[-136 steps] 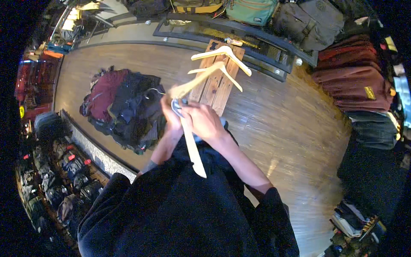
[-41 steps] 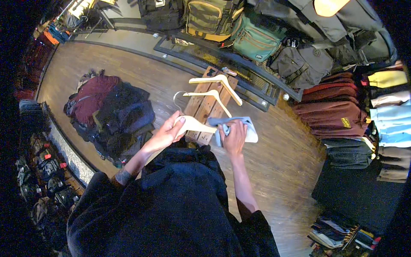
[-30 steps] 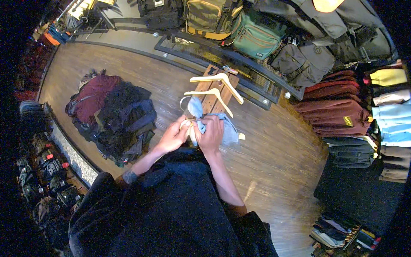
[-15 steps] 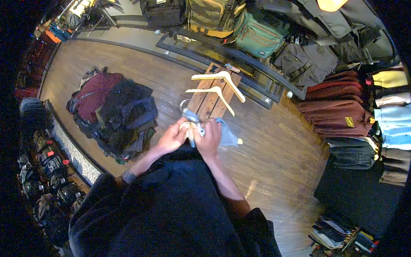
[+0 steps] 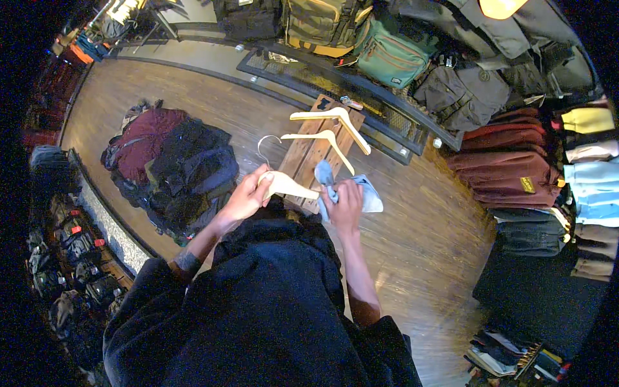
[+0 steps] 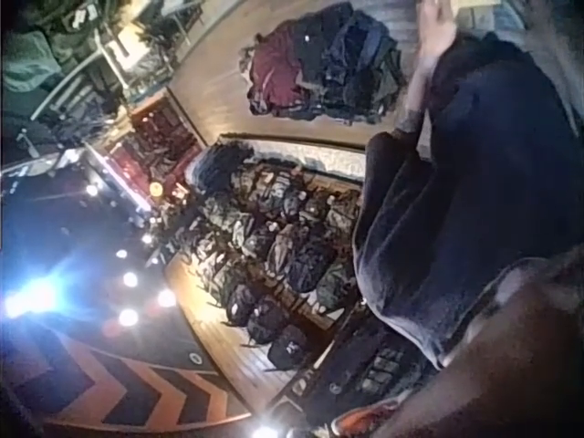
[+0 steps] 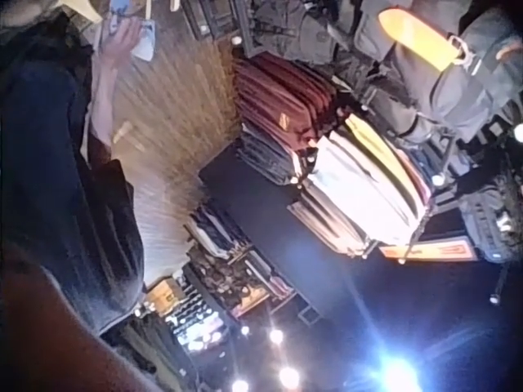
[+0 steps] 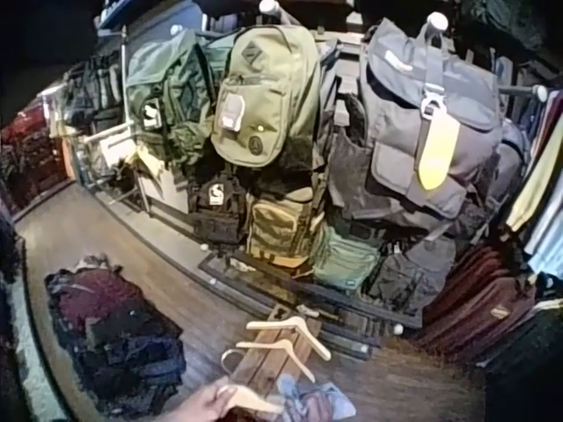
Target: Wiping down wooden clothes hangers with a white cloth in a retail setting.
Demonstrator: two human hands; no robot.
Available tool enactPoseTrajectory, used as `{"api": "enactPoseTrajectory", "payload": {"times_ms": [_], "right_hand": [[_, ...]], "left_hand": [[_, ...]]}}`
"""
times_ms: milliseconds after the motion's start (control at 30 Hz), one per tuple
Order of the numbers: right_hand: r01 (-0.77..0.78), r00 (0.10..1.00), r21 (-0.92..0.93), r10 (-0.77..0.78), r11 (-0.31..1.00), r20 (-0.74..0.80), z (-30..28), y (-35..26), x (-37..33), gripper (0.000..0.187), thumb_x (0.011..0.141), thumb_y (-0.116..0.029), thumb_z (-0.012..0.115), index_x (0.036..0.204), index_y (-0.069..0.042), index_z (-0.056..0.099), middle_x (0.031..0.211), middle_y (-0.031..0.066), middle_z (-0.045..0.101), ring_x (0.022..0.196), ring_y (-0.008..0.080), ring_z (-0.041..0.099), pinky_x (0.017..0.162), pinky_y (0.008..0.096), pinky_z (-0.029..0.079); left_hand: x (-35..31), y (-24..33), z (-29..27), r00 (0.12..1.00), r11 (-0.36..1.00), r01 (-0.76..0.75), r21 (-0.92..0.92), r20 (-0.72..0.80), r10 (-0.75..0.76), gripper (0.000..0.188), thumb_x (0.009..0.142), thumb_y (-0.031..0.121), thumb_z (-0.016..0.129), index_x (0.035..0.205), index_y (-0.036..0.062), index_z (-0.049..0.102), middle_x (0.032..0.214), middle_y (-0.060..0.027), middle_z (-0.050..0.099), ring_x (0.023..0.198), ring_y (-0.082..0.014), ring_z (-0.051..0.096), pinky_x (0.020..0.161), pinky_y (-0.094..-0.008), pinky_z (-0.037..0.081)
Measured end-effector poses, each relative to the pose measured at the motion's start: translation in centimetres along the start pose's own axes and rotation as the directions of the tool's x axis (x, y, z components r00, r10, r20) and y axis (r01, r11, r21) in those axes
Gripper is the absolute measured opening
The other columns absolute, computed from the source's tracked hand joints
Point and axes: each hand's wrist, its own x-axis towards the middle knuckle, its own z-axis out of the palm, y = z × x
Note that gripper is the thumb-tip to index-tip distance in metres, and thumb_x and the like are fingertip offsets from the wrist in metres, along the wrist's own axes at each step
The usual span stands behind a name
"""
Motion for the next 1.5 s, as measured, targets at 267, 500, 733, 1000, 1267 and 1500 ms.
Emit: {"api": "enactPoseTrajectory", "payload": {"times_ms": [267, 500, 733, 1000, 1267, 1500], "right_hand": [[-0.044, 0.991, 0.356, 0.086, 0.934, -0.104, 2.5, -7.5, 3.6, 0.03, 0.073, -0.012, 0.083, 0.084, -0.005, 0.056, 0.081, 0.0101, 0.058, 0.077, 0.0292, 0.058, 0.07, 0.0399, 0.042], [0.022, 1.0, 0.22, -0.026, 0.975, 0.015, 1.3, -5.3, 2.1, 0.03, 0.075, -0.012, 0.084, 0.085, -0.004, 0.057, 0.082, 0.0108, 0.059, 0.076, 0.0321, 0.057, 0.072, 0.0413, 0.044], [-0.065, 0.997, 0.083, 0.062, 0.994, 0.04, 1.1, -2.6, -0.6, 0.03, 0.074, -0.015, 0.083, 0.083, -0.006, 0.056, 0.081, 0.0085, 0.056, 0.075, 0.0288, 0.057, 0.07, 0.0406, 0.042], [0.0, 0.999, 0.337, 0.017, 0.941, -0.046, 1.2, -8.5, 3.8, 0.029, 0.072, -0.012, 0.082, 0.086, -0.005, 0.058, 0.083, 0.0115, 0.06, 0.077, 0.0321, 0.058, 0.069, 0.0415, 0.045], [0.185, 0.983, 0.102, -0.184, 0.977, -0.016, 0.1, -4.3, 2.2, 0.03, 0.073, -0.022, 0.083, 0.086, -0.009, 0.059, 0.082, 0.0053, 0.057, 0.077, 0.0252, 0.058, 0.067, 0.0391, 0.04], [0.054, 0.99, 0.1, -0.066, 0.993, 0.121, -0.5, -4.2, 1.3, 0.027, 0.079, -0.023, 0.079, 0.087, -0.007, 0.058, 0.084, 0.0079, 0.057, 0.08, 0.028, 0.057, 0.069, 0.04, 0.041]], "left_hand": [[0.4, -1.8, 3.4, 0.992, 0.994, -0.11, 0.028, -0.06, 0.111, 0.03, 0.104, 0.027, 0.045, 0.114, -0.0001, 0.054, 0.094, -0.0243, 0.067, 0.095, -0.0414, 0.066, 0.081, -0.0457, 0.05], [0.2, -1.3, 0.4, 1.0, 1.0, -0.022, -0.019, -0.018, 0.022, 0.046, 0.107, 0.026, 0.047, 0.137, -0.0081, 0.044, 0.074, -0.0029, 0.057, 0.058, -0.0094, 0.05, 0.054, -0.026, 0.043], [-0.1, -4.6, -0.7, 0.997, 0.997, -0.025, 0.08, -0.073, 0.031, 0.048, 0.104, 0.033, 0.047, 0.13, -0.0073, 0.052, 0.095, -0.0204, 0.067, 0.071, -0.0234, 0.063, 0.069, -0.0347, 0.05], [-0.4, -1.9, 3.6, 0.988, 0.99, -0.142, 0.0, -0.06, 0.142, 0.03, 0.104, 0.022, 0.047, 0.12, -0.0012, 0.055, 0.086, -0.0151, 0.067, 0.074, -0.0285, 0.065, 0.068, -0.0372, 0.051], [-0.8, -0.3, -0.9, 0.998, 0.976, 0.05, -0.213, 0.034, -0.044, 0.041, 0.107, 0.028, 0.045, 0.134, -0.0028, 0.044, 0.081, -0.0002, 0.055, 0.061, -0.0078, 0.048, 0.052, -0.0229, 0.038], [-1.8, -0.1, 0.4, 0.999, 0.974, 0.053, -0.218, 0.007, -0.053, 0.026, 0.106, 0.027, 0.046, 0.114, 0.0026, 0.052, 0.068, -0.0022, 0.053, 0.052, -0.0093, 0.045, 0.048, -0.0277, 0.037]]}}
